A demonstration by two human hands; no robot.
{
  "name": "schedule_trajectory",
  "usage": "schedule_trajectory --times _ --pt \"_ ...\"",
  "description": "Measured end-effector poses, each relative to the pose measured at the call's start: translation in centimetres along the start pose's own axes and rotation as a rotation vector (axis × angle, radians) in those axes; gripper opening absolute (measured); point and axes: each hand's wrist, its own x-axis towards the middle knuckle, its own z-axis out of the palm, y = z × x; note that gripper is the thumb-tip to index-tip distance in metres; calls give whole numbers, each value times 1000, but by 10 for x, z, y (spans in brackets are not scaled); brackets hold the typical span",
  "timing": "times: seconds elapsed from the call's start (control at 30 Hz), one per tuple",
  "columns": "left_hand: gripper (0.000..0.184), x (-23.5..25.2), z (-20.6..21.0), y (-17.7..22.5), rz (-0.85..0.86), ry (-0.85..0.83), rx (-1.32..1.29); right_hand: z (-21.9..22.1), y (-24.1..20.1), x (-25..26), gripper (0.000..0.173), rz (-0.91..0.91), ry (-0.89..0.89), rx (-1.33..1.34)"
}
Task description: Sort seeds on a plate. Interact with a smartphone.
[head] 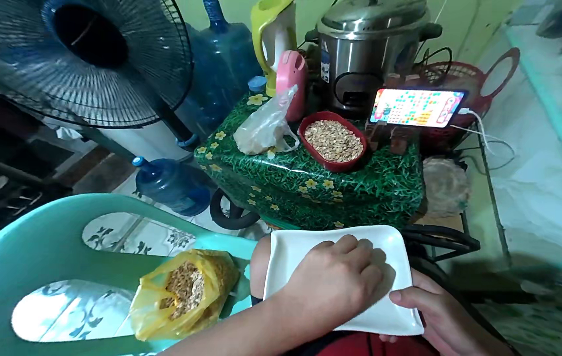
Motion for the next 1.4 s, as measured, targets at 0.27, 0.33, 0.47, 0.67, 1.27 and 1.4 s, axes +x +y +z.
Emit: schedule_trajectory --times 0.27,0.33,0.47,0.67,1.27,1.4 --pt "31 4 3 -7 -1 24 -17 -3 -4 1 34 10 35 -20" --pt "45 5 5 -8 -28 34 -42 -4 -4 1 34 7 22 -1" --pt "41 8 5 -9 -22 53 -66 -3 -3 1 34 15 43 -9" --pt "29 8 4 -8 33 45 -74 -4 -6 3 34 17 58 -14" --pt "22 16 -21 -26 -62 84 -27 -19 -30 12 34 -36 -76 -24" --pt "46 0 -43 -53 -356 313 -172 -17 -55 9 23 -23 -11 -49"
